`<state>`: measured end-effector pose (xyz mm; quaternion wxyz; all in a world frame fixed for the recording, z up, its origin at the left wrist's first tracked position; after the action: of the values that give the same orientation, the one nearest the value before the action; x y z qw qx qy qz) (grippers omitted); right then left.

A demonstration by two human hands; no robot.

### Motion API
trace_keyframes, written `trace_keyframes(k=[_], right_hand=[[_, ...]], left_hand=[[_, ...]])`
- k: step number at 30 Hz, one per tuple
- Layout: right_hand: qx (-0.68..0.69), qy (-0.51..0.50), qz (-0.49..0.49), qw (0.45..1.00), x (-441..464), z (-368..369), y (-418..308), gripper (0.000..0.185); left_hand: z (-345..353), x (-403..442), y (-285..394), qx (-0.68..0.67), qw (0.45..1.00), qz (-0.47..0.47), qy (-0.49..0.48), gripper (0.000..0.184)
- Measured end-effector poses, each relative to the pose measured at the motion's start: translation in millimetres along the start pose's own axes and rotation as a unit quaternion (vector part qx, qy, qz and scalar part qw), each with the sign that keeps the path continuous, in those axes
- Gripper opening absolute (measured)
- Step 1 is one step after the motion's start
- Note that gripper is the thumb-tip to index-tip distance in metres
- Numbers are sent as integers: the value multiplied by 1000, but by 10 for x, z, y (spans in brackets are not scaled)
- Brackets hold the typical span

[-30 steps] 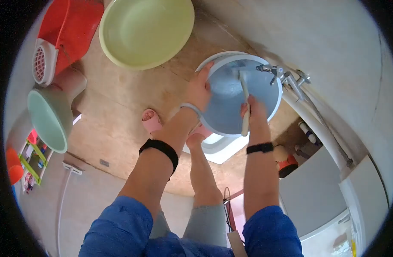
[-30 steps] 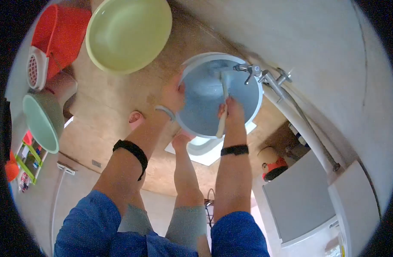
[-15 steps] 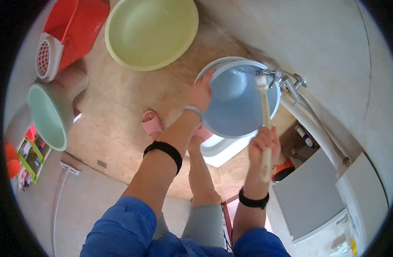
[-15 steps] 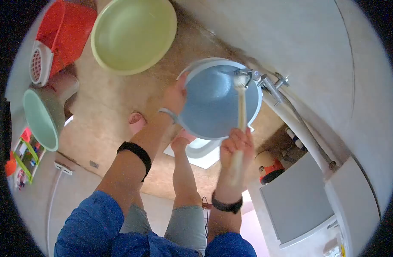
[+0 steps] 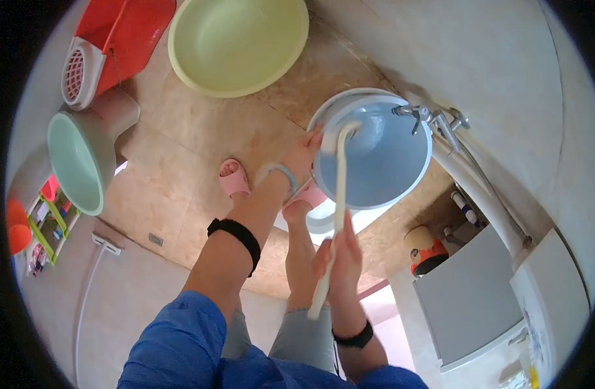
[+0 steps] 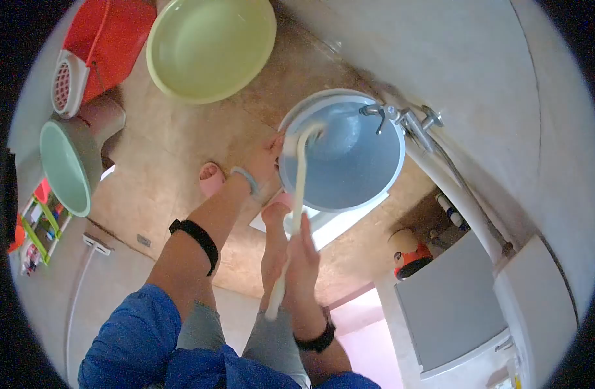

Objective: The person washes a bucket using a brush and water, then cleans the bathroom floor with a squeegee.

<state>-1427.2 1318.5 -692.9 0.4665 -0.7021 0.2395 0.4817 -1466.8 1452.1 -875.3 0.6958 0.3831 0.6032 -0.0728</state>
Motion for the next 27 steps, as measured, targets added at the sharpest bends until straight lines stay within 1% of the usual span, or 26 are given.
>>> trace_keyframes(k=[1,2,3,4,5,6,7,8,9,10,11,12,13,14,15,16,18,19,20,21,22,24,25,26,27], right_hand=[[-28,6,-74,997,111,36,-154,48],[75,7,-58,996,203,208,-421,50],[129,15,-53,990,280,322,-442,50],[182,25,-48,982,291,418,-408,49],[184,30,-50,981,177,407,-272,49],[75,31,-52,995,8,355,-38,49],[-33,28,-53,998,-121,299,141,49],[-32,28,-52,998,-266,192,236,49],[-143,4,-88,986,-432,116,294,49],[-250,-22,-128,960,-487,101,324,49],[-248,-21,-133,959,-343,25,445,49],[-328,-28,-282,901,-196,-68,542,48],[-398,-34,-418,816,-203,-119,575,48],[-446,-4,-196,874,-227,14,104,48],[-408,9,-295,864,-42,-23,19,48],[-357,58,-166,917,39,43,-264,48],[-305,73,-161,936,335,-13,-498,48],[-318,18,-263,911,299,-17,-333,49],[-324,-41,-369,870,226,34,-133,49],[-432,-58,-410,802,60,156,-63,49],[-430,-59,-404,805,84,179,-79,49],[-416,-8,-332,846,273,129,-257,47],[-404,33,-351,844,572,-54,-258,47],[-342,67,-303,887,678,-193,-318,48],[-397,89,-254,878,735,-378,-271,48]], left_hand=[[58,48,-143,-65,998,23,1,43],[76,81,-200,-129,990,50,3,43],[53,57,-106,-125,990,57,3,43],[58,3,-70,-157,987,26,-2,41],[98,-74,-86,-190,982,-13,-10,40],[100,-84,-123,-188,982,-13,-12,40],[50,-55,-150,-175,984,9,-18,38],[17,-69,-191,-162,986,28,-24,38],[-20,-164,-160,-162,986,25,-26,38],[-36,-244,-90,-17,997,62,-45,37],[-29,-309,-16,129,985,100,-60,36],[-8,-396,-72,129,985,101,-60,36],[-12,-524,-200,-52,996,68,-35,34],[-30,-612,-335,-230,973,32,-7,32],[-59,-616,-499,-246,969,-17,-20,27],[-107,-637,-555,-244,969,-14,-18,27],[-163,-796,-639,-292,956,-33,-21,38],[-140,-855,-607,-290,956,-31,-23,38],[-165,-873,-433,-291,957,-14,-9,31],[-235,-878,-314,-290,957,1,9,24],[-290,-902,-258,-286,958,-4,11,24],[-317,-958,-126,-269,961,54,-28,27],[-325,-969,-109,-268,961,60,-30,27],[-372,-996,-116,-277,959,64,-9,31],[-417,-1026,-136,-287,956,60,11,37]])
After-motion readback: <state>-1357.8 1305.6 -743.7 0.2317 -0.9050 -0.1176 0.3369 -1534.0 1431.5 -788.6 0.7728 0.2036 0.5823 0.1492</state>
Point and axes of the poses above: each hand's wrist, its own x-axis towards the middle knuckle, its own z-axis out of the palm, y = z × x, the point moved 5 cm from there along x, towards the middle knuckle, and after that the axes turned 9 degrees about y, right-handed, at the moved point
